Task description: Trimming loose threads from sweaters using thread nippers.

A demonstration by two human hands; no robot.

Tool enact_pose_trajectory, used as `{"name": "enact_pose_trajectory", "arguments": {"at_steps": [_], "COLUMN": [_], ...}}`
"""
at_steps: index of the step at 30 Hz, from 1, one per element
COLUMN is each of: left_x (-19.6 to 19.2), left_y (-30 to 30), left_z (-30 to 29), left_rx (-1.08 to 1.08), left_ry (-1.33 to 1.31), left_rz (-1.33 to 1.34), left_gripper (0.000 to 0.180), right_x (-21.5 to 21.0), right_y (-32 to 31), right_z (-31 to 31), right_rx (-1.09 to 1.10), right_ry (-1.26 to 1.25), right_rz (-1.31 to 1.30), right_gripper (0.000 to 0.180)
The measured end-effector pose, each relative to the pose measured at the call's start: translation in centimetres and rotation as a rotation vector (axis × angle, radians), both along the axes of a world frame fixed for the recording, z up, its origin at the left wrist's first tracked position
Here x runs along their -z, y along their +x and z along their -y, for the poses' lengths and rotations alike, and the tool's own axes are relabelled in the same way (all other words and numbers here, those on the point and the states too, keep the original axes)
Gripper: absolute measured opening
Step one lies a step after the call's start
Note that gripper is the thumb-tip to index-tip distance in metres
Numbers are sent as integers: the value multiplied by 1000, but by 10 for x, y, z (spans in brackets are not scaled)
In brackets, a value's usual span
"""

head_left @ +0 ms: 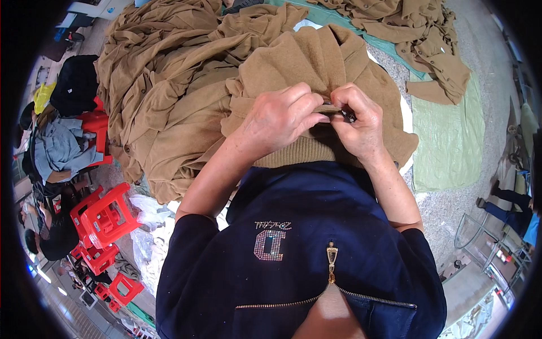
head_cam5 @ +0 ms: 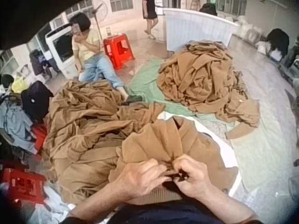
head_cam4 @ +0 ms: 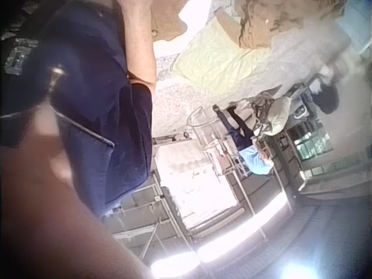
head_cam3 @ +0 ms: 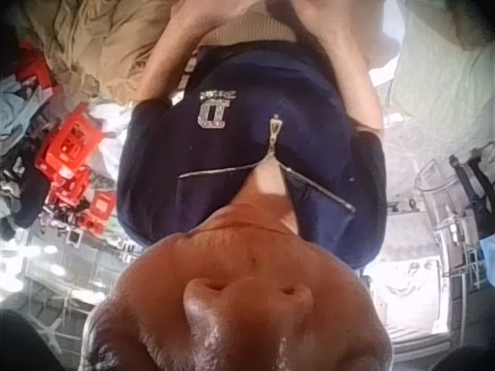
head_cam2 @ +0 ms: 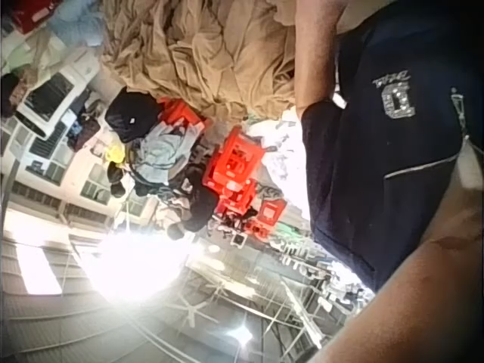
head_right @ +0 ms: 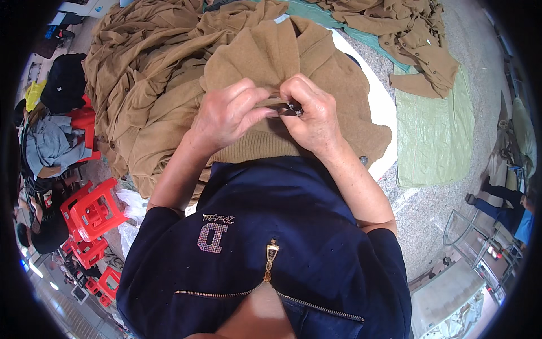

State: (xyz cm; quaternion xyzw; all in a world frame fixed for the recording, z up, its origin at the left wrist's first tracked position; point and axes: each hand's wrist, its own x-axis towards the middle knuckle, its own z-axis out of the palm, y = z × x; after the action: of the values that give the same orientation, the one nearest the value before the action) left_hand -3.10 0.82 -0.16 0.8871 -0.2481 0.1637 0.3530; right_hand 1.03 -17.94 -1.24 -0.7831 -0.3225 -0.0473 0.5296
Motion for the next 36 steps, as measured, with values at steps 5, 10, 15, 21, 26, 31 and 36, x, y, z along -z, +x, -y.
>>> {"name": "enact_pose_trajectory", "arguments": {"at_steps": [5, 10, 15, 21, 26, 31, 36], "left_x": [5, 15, 26, 28, 13, -6, -11], "left_y": [6, 15, 35, -2, -27, -21, -18], "left_z": [2, 11, 4, -80, -90, -68, -56], "left_rx": [19, -11, -186, -106, -187, 46, 164], "left_ry": [-1, -7, -1, -200, -766, -1001, -1118], "left_rz": [86, 205, 107, -761, -981, -904, -1029], "left_gripper": [28, 21, 19, 18, 10, 9, 8], "right_x": [5, 8, -13, 5, -4, -21, -23], "right_y": [1, 1, 7, -6, -9, -5, -4], "right_z": [0, -3, 3, 66, 84, 89, 96], "right_rx": [11, 106, 206, 21, 73, 230, 175], "right_ry": [63, 56, -165, -546, -423, -502, -647], "right_rz": [0, 30, 2, -161, -265, -272, -325], "right_gripper": [24, 23, 31, 18, 14, 17, 19]}}
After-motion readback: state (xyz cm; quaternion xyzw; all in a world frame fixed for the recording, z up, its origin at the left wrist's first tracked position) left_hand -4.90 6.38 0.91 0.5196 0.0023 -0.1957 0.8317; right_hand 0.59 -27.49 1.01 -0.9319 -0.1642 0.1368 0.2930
